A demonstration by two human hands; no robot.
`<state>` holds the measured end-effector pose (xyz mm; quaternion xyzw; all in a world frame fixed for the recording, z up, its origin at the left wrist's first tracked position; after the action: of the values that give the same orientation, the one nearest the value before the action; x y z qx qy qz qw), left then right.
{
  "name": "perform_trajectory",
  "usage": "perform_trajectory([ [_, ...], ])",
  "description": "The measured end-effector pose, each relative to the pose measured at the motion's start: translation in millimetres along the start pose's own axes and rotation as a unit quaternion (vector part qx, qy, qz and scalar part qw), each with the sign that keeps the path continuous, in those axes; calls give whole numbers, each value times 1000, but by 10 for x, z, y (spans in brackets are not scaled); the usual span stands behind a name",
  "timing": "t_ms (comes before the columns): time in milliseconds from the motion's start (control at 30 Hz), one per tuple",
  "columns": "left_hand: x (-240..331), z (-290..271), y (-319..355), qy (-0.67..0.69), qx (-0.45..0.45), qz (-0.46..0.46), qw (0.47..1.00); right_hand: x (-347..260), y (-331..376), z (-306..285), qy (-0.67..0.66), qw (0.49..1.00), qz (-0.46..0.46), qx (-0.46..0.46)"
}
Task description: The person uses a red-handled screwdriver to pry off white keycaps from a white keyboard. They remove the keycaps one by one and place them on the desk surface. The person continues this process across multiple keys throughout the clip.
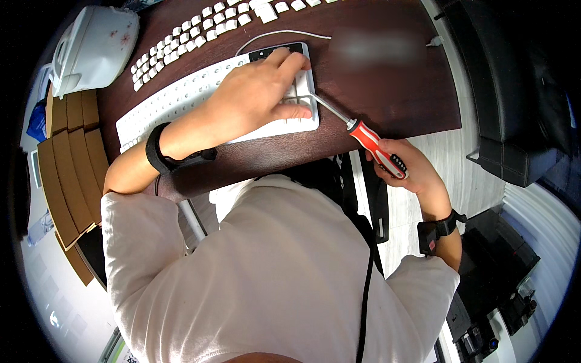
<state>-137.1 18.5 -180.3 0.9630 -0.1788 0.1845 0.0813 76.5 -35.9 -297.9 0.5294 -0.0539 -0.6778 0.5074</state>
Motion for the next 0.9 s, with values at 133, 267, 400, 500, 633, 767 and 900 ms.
perform_trajectory([
  [133, 33, -35, 39, 1, 14, 13, 1000, -73, -12, -12, 60, 997, -48, -10],
  [267, 66, -23, 62, 0, 30, 28, 999, 240, -143, 24, 25, 999, 11, -21],
  [400, 88, -24, 12, -16, 21, 25, 999, 255, -124, 125, -29, 997, 55, -43],
  [500, 3, -30, 2, 9, 7, -13, 1000, 117, -64, -41, 46, 999, 9, -23],
  [633, 12, -93, 31, 25, 16, -4, 1000, -57, -32, -115, 172, 984, -34, -38],
  [767, -21, -101, 5, 81, 18, -2, 997, -137, -16, -184, 233, 963, -104, -88],
  [900, 218, -126, -94, -8, -25, 31, 999, -84, 70, -118, 131, 986, 94, -41],
])
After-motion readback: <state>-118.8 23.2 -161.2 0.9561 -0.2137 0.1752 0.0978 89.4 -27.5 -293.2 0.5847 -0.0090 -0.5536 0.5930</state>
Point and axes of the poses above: each hand's wrist, its own y-axis away from the middle knuckle, its own z-axis out of the palm, x = y × z, the point moved 10 cm from there along -y, towards the middle knuckle, and after that the axes turned 7 degrees about -z, right-handed, at the moved point
